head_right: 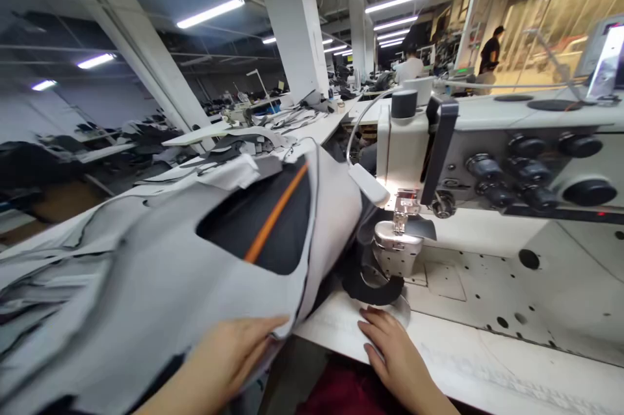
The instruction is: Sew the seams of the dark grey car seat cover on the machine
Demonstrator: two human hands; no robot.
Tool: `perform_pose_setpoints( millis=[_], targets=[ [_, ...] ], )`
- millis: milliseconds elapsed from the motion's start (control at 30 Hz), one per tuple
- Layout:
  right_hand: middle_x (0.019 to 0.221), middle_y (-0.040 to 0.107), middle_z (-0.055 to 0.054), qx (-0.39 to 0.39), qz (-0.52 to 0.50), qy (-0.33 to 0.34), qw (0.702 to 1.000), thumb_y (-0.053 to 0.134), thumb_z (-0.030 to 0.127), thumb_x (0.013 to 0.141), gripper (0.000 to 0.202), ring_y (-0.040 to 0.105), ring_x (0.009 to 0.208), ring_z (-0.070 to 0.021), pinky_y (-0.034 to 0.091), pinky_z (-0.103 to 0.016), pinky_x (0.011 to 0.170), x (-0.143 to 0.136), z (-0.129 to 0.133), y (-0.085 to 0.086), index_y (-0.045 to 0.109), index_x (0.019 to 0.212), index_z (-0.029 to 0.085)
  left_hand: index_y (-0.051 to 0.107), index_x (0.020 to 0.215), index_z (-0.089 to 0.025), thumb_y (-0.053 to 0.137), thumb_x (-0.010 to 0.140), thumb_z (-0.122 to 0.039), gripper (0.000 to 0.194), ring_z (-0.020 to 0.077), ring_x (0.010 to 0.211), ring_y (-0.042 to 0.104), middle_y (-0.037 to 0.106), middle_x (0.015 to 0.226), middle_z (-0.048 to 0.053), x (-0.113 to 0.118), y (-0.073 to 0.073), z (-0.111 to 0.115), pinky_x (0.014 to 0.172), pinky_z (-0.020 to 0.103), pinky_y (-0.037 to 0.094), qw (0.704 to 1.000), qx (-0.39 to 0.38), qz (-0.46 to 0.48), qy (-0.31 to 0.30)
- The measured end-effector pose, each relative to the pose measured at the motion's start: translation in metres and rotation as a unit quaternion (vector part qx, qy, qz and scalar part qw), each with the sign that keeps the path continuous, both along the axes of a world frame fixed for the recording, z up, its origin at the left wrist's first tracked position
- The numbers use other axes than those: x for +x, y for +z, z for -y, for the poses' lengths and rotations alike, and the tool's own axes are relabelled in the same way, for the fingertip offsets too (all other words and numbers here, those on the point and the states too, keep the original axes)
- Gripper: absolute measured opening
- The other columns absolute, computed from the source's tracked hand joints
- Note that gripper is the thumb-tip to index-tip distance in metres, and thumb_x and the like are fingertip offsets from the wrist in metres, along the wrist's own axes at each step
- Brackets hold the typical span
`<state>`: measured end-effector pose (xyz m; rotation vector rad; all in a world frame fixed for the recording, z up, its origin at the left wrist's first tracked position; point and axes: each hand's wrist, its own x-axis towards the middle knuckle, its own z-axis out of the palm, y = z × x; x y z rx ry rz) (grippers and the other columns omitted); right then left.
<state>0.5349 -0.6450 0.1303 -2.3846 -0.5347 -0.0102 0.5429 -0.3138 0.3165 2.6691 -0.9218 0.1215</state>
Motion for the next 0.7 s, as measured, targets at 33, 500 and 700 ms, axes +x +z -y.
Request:
perform_pose_setpoints(
  millis=[33,500,700],
  targets=[
    [0.146,0.062,-0.015,0.006,0.007,0.002,1.0,0.048,0.038,0.102,0.041,0.056,0.138,-0.0342,0.049,-0.058,0.113,-0.004,0.004,-0.001,0.07,0.134,0.023,0.071,0.124,-0.029,0.042,0.101,-0.024,0.038,0.0178,0.071,0.075,0.08,0.087,0.001,0.002,-0.011,0.006,0.066,0.025,0.053,0.997,0.007,-0.075,-0.017],
    [0.133,0.071,-0.012,0.142,0.056,-0.025,0.988,0.052,0.035,0.103,0.034,0.069,0.123,-0.0261,0.058,-0.044,0.105,-0.018,0.012,0.078,0.071,0.13,0.025,0.063,0.132,-0.016,0.037,0.099,-0.049,0.053,0.0297,0.136,0.057,0.066,0.139,0.015,0.043,-0.093,0.048,0.121,0.047,0.041,0.94,-0.206,-0.213,0.169],
    [0.163,0.042,-0.016,0.145,0.091,0.018,0.985,0.053,0.028,0.1,0.052,0.042,0.15,-0.0299,0.036,-0.054,0.125,0.058,-0.03,0.137,0.052,0.151,0.019,0.071,0.117,-0.026,0.043,0.096,-0.063,0.051,0.0305,0.108,0.072,0.077,0.112,0.006,0.008,-0.039,-0.046,0.092,0.041,0.06,0.935,-0.171,-0.198,0.239]
  ],
)
